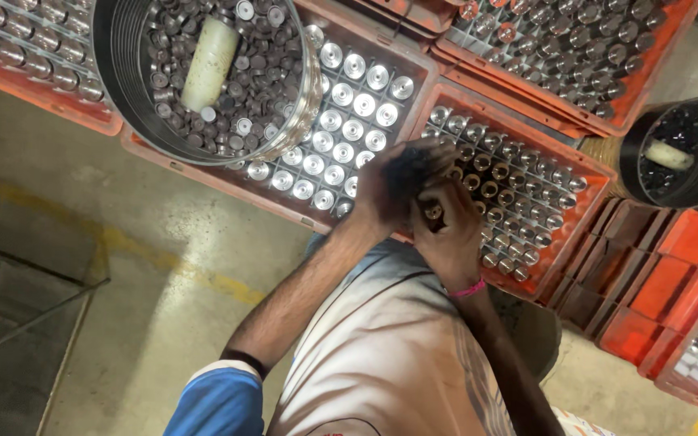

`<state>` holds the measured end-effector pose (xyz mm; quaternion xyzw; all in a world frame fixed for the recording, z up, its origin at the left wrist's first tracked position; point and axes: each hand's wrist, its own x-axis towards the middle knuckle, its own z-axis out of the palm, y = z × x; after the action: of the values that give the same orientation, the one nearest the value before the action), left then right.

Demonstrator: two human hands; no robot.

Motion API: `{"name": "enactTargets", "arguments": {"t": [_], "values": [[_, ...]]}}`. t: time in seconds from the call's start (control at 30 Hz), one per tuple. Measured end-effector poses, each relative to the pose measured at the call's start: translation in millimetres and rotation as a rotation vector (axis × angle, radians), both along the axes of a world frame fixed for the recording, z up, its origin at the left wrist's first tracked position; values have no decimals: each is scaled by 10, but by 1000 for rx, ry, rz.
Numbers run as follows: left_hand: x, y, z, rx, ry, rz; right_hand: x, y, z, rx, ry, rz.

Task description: The person sits at a workbench and places small dark metal components one at a time into the compartments of grid trays, filling tray after tray. They occasionally pick up a handful of parts, sort them in their hands, and later use a small metal rod tool to press or seat parts into the tray cells.

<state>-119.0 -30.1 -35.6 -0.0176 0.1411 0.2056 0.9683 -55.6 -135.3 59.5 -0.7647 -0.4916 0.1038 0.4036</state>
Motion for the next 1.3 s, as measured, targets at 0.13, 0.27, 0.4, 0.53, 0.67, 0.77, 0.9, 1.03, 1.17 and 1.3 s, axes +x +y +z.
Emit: {"name": "enactTargets", "arguments": {"t": [0.13, 0.27, 0.4, 0.53, 0.67, 0.77, 0.9, 1.03, 1.17, 1.3], "values": [[113, 23, 48, -2, -114, 29, 123, -104, -74, 2, -6, -48], [140, 105, 98, -137, 4, 62, 424, -445, -357, 30, 137, -164], [62, 106, 127, -136, 75, 64, 539, -715, -1050, -119, 187, -234], [38, 42, 111, -208, 62, 52, 611, -876, -1680, -230, -77, -59], [21, 28, 89, -193, 37, 89, 590, -898, -1921, -110, -116, 68], [-3, 28, 83, -186, 66, 97, 567, -905, -1915, -81, -156, 28], [-28, 19, 66, -188, 46, 94, 568, -887, -1834, -126, -105, -20], [-5, 32, 12, -118, 79, 90, 589, -857, -1817, -115, -79, -39], [12, 55, -31, -124, -46, 103, 589, -794, -1757, -190, 61, -132], [-12, 56, 3, -52, 12, 89, 602, -660, -1425, -116, -228, 6]]}}
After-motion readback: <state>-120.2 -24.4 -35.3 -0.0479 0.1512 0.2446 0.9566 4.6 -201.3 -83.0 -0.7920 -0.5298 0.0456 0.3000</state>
